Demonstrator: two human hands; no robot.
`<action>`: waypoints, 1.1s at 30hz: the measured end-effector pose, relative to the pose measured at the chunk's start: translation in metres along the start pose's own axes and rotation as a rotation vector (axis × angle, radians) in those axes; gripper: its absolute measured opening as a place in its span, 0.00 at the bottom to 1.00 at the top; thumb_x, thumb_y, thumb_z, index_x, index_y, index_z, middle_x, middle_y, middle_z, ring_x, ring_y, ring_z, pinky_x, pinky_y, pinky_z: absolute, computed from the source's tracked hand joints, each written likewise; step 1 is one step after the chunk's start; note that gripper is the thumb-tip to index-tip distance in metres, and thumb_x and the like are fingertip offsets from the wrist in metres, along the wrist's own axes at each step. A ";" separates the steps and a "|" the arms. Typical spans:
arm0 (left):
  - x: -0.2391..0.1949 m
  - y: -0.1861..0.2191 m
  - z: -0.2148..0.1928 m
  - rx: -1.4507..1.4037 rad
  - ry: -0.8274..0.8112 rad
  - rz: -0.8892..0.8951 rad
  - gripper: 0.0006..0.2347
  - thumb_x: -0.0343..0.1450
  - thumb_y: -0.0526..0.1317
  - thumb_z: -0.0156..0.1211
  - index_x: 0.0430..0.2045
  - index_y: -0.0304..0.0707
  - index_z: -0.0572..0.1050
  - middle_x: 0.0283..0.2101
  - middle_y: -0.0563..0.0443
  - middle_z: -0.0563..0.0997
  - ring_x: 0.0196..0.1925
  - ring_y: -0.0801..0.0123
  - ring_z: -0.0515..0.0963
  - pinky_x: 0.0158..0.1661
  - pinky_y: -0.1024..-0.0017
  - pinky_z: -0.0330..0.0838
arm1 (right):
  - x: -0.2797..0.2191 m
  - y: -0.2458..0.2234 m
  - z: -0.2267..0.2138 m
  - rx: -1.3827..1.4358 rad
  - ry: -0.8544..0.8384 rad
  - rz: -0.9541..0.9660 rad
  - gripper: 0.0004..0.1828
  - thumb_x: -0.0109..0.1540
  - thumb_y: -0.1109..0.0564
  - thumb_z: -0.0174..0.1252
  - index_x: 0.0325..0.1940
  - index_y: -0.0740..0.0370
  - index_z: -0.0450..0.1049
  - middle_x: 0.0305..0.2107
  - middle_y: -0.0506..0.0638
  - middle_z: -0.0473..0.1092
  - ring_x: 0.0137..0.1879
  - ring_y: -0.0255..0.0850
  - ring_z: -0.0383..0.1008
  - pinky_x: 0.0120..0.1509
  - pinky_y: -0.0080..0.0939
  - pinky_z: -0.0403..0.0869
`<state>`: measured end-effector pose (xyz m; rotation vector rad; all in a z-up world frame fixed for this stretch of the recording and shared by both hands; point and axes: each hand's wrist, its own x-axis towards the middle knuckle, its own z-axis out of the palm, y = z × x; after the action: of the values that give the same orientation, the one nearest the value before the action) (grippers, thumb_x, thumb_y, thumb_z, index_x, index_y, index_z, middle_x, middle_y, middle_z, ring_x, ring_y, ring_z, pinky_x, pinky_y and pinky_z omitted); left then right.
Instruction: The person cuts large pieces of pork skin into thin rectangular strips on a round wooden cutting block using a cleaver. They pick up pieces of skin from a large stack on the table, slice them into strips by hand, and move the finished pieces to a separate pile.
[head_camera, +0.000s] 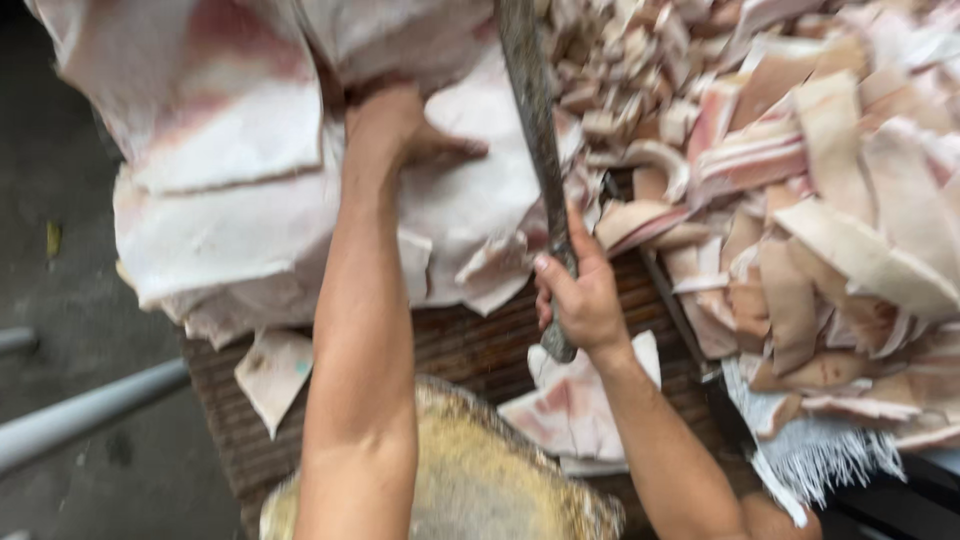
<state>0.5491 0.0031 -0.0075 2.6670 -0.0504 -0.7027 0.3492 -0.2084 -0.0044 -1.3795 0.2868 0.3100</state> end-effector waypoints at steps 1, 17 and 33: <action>0.002 0.000 -0.005 -0.046 0.033 0.085 0.46 0.45 0.71 0.75 0.54 0.43 0.78 0.53 0.39 0.81 0.57 0.50 0.78 0.59 0.53 0.69 | 0.006 -0.002 0.001 -0.007 -0.010 -0.028 0.41 0.66 0.64 0.51 0.83 0.47 0.47 0.21 0.44 0.62 0.21 0.30 0.62 0.23 0.33 0.69; -0.130 0.039 0.071 0.358 0.533 0.243 0.07 0.64 0.36 0.64 0.33 0.43 0.80 0.35 0.47 0.83 0.39 0.56 0.81 0.41 0.58 0.70 | -0.125 -0.010 -0.042 0.104 0.001 -0.100 0.43 0.65 0.67 0.49 0.83 0.53 0.44 0.23 0.44 0.63 0.23 0.30 0.62 0.25 0.33 0.69; -0.233 0.099 0.110 -0.028 0.221 0.403 0.07 0.53 0.37 0.70 0.21 0.38 0.81 0.26 0.35 0.82 0.31 0.43 0.83 0.36 0.51 0.77 | -0.250 0.014 -0.106 0.201 0.019 -0.032 0.43 0.67 0.64 0.48 0.84 0.45 0.42 0.22 0.47 0.62 0.22 0.33 0.63 0.25 0.36 0.71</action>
<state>0.2978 -0.0970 0.0497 2.5727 -0.4978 -0.2774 0.1101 -0.3223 0.0588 -1.1880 0.3033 0.2352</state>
